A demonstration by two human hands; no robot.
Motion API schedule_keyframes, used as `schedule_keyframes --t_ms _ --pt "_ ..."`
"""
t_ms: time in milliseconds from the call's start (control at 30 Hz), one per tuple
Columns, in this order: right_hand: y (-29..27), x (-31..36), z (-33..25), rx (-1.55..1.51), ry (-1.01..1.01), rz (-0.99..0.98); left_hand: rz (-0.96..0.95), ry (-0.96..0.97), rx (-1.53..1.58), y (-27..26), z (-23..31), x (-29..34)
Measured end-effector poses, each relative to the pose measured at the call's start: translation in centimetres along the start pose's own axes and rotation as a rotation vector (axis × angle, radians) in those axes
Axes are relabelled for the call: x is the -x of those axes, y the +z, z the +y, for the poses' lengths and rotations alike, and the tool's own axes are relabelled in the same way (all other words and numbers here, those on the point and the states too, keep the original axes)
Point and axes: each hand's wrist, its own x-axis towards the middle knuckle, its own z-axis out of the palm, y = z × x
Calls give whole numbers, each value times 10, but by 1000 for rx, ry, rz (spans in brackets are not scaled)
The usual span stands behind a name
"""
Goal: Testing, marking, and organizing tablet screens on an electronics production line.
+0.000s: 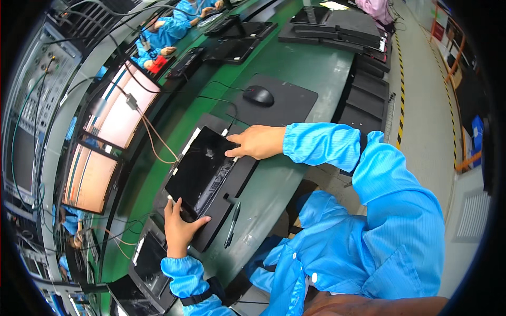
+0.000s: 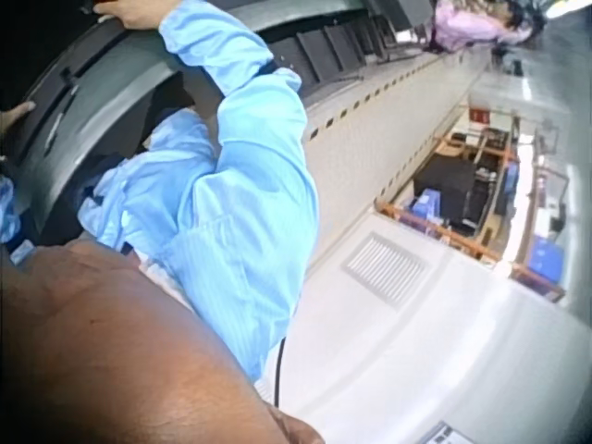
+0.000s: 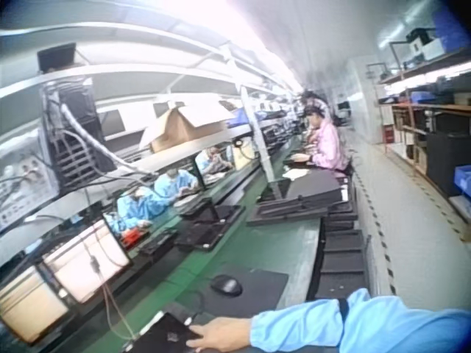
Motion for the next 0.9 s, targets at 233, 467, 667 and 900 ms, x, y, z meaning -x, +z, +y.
schedule_keyframes --t_ms 233,467,667,900 --pt "5 1 5 -51 -12 57 22 73 94 -1 -7 -3" --pt "-1 -4 -4 53 -58 104 21 3 48 -3 -9 0" --pt "5 -12 -24 100 145 165 -52 20 -45 -3 -9 -3" --pt "10 -16 -6 113 -11 172 -46 16 -50 -6 -12 1"
